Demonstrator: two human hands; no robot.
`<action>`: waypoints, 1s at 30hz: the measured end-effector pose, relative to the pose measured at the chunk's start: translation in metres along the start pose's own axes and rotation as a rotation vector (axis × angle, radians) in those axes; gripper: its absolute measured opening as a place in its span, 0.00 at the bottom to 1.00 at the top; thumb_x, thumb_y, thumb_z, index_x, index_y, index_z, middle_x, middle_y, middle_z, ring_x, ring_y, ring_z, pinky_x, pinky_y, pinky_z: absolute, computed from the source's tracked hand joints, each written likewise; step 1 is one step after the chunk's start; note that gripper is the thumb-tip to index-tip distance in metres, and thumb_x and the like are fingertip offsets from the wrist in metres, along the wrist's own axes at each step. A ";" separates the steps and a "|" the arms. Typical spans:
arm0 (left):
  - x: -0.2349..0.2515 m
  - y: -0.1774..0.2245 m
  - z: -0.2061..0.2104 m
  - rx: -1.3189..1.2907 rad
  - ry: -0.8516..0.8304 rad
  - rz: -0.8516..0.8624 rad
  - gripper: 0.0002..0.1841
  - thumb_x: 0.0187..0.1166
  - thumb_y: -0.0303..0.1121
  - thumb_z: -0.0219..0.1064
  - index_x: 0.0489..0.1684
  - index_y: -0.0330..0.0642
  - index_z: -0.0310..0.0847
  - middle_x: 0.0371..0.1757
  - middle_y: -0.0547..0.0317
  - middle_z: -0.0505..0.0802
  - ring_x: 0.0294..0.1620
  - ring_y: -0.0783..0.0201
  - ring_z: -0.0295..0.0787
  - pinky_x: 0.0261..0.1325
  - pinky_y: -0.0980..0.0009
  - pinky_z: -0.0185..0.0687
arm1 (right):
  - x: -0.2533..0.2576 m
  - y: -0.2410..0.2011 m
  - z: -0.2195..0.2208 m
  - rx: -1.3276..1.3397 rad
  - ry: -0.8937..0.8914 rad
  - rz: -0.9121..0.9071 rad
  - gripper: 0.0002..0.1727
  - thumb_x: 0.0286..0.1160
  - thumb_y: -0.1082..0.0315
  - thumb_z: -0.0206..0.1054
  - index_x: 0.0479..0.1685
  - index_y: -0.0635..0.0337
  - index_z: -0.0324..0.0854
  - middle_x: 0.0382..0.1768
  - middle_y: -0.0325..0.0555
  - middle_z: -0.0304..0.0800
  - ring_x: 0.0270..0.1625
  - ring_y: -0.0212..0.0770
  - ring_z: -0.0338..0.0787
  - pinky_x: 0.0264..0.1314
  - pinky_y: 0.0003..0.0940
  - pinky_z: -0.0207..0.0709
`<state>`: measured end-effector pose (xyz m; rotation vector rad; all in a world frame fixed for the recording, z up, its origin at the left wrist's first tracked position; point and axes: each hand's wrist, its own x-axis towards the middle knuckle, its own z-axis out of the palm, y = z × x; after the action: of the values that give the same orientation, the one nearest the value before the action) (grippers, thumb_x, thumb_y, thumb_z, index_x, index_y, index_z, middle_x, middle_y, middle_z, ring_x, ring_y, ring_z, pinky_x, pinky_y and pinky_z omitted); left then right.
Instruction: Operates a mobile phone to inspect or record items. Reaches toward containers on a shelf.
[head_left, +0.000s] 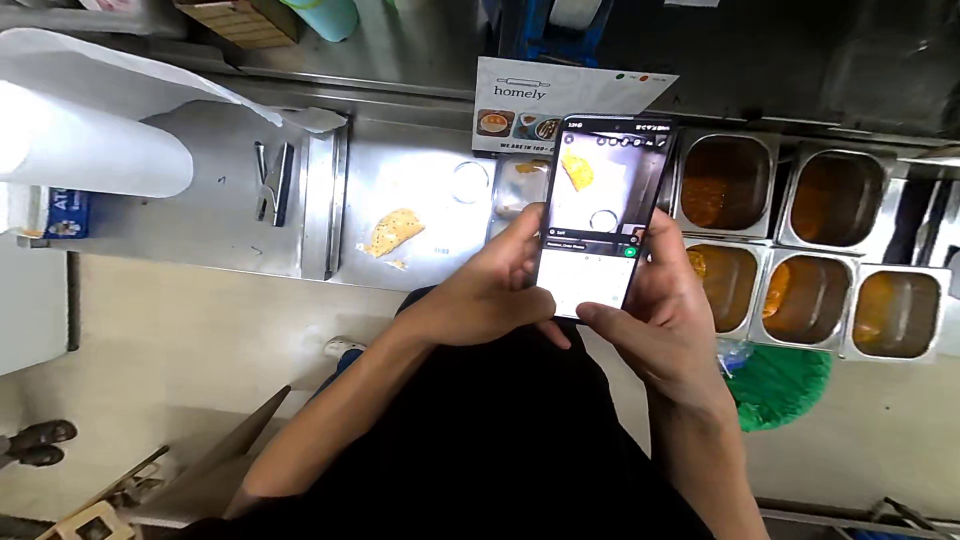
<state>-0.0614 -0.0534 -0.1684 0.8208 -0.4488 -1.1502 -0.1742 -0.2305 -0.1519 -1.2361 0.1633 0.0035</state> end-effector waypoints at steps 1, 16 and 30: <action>0.000 0.001 0.001 -0.003 -0.002 -0.004 0.39 0.69 0.08 0.51 0.85 0.37 0.46 0.65 0.39 0.84 0.59 0.45 0.92 0.44 0.48 0.98 | 0.000 0.000 0.001 -0.011 0.006 0.001 0.54 0.54 0.90 0.65 0.88 0.55 0.45 0.64 0.52 0.82 0.57 0.44 0.92 0.48 0.36 0.93; 0.002 -0.006 0.004 0.081 0.088 0.009 0.36 0.75 0.10 0.58 0.86 0.35 0.49 0.64 0.39 0.86 0.59 0.47 0.92 0.54 0.53 0.97 | 0.007 0.010 0.005 -0.008 0.202 -0.010 0.22 0.89 0.59 0.39 0.75 0.52 0.64 0.56 0.42 0.86 0.54 0.35 0.91 0.50 0.34 0.90; -0.065 -0.015 -0.107 0.917 0.953 -0.296 0.54 0.52 0.41 0.88 0.87 0.41 0.61 0.68 0.41 0.87 0.64 0.49 0.88 0.66 0.45 0.86 | 0.029 0.054 0.021 -0.490 -0.155 0.173 0.40 0.88 0.32 0.37 0.85 0.47 0.70 0.78 0.41 0.81 0.79 0.47 0.81 0.79 0.51 0.79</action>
<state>-0.0205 0.0402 -0.2419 2.1491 -0.0120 -0.6416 -0.1475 -0.1956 -0.1992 -1.7000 0.1375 0.3041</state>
